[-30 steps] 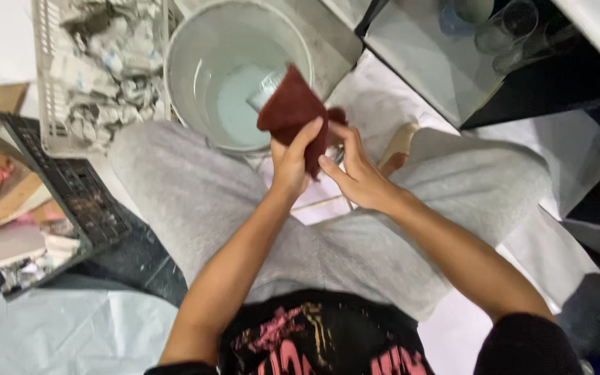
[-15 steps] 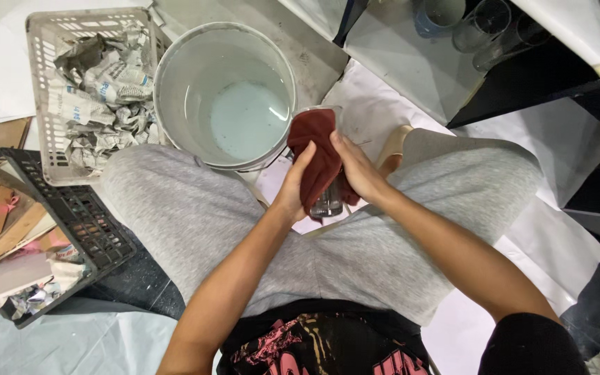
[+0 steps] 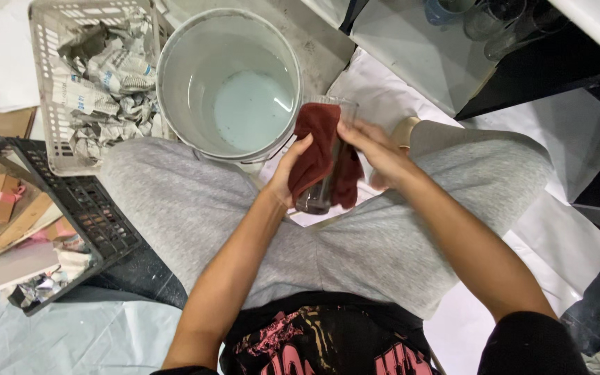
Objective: The person sits cross-legged on the floor and wipes various ceramic and glass items with a red cloth. They handle a white mug, a blue mug, clear glasses, and small plates one at a time, wiping each item and placing it on a nearby shelf.
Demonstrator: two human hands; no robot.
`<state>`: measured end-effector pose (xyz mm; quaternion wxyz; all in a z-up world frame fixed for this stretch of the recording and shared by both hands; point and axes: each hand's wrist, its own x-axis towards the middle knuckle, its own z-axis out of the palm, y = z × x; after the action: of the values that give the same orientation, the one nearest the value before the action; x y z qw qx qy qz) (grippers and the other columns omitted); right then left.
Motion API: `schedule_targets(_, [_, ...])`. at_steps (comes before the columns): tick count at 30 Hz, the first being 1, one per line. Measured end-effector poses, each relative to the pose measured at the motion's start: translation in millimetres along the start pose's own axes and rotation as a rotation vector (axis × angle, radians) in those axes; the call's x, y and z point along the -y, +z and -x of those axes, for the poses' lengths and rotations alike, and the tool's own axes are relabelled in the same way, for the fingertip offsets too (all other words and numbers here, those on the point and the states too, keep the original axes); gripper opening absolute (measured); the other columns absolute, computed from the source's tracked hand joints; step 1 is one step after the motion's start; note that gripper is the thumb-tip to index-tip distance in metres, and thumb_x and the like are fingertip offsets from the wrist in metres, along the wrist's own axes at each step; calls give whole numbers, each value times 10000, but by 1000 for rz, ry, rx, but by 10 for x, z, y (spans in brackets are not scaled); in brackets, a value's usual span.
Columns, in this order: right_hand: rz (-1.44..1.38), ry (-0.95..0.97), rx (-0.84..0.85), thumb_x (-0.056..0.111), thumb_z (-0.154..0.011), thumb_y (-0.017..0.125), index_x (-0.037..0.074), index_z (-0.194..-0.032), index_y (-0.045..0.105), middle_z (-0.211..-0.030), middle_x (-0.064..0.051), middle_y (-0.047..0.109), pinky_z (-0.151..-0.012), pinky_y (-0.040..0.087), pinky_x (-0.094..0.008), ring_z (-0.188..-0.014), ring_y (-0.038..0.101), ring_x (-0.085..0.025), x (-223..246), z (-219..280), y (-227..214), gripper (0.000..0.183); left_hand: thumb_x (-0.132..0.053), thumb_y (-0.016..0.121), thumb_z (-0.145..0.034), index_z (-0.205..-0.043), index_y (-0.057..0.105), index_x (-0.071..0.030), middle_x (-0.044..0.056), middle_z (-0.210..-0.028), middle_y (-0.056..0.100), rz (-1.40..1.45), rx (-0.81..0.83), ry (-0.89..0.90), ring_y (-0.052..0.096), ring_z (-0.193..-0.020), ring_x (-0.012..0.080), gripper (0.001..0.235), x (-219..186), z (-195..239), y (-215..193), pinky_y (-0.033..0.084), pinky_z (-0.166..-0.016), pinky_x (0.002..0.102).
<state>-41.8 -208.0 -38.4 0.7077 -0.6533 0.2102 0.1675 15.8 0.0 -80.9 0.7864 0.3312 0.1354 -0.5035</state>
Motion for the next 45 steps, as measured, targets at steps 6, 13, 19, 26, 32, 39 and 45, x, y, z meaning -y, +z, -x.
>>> schedule_targets(6, [-328, -138, 174, 337, -843, 826, 44, -1458, 525, -1384, -112, 614, -1175, 386, -410, -1338, 550, -240, -83, 34, 68, 745, -622, 572, -941, -1343, 589, -37, 155, -1173, 696, -4, 161, -102, 707, -1013, 266, 710, -31, -13, 111, 610, -864, 402])
schedule_targets(13, [98, -697, -37, 135, -762, 948, 37, -1471, 475, -1435, -134, 611, -1234, 421, -423, -1379, 580, -260, 186, 196, -33, 858, -545, 429, -1114, -1413, 544, 24, 235, -1272, 667, -137, 203, -247, 679, -1118, 370, 652, -77, 36, 415, 592, -908, 553])
schedule_targets(19, [301, -713, -148, 203, -699, 994, 13, -1481, 425, -1394, -138, 640, -1157, 492, -411, -1328, 630, -271, 314, 674, 4, 986, -654, 330, -905, -1340, 532, -75, 159, -1136, 723, -82, 38, -303, 756, -950, 339, 752, -131, 107, 696, 656, -769, 516])
schedule_targets(26, [289, -829, -459, 259, -696, 1003, 16, -1493, 433, -1386, -131, 641, -1155, 537, -409, -1311, 640, -249, 292, 1352, -254, 1009, -262, 573, -963, -1487, 440, 15, 343, -1210, 582, -546, 424, -144, 573, -765, 381, 607, -5, 314, 1235, 455, -569, 470])
schedule_targets(32, [335, -746, -783, 208, -772, 994, 24, -1489, 430, -1424, -137, 649, -1194, 490, -409, -1351, 635, -276, 122, 988, -603, 931, -345, 444, -1028, -1346, 481, 103, 296, -1205, 667, -20, 656, -267, 554, -656, 191, 551, 49, 261, 1158, 404, -535, 256])
schedule_targets(39, [205, -488, -1113, 199, -617, 1029, 66, -1369, 496, -1292, -109, 670, -1067, 510, -393, -1231, 642, -257, 169, -336, -1272, 931, -342, 349, -1082, -1176, 537, 43, 267, -1091, 658, -116, 465, -277, 536, -649, 297, 438, 112, 126, 1083, 370, -493, 314])
schedule_targets(45, [68, -526, -1334, 181, -712, 957, 88, -1466, 417, -1392, -114, 609, -1108, 474, -365, -1300, 593, -263, -77, -780, -1565, 932, -341, 348, -1118, -941, 488, -20, 198, -961, 635, 32, 517, -443, 434, -649, 222, 392, 64, 88, 1300, 298, -482, 282])
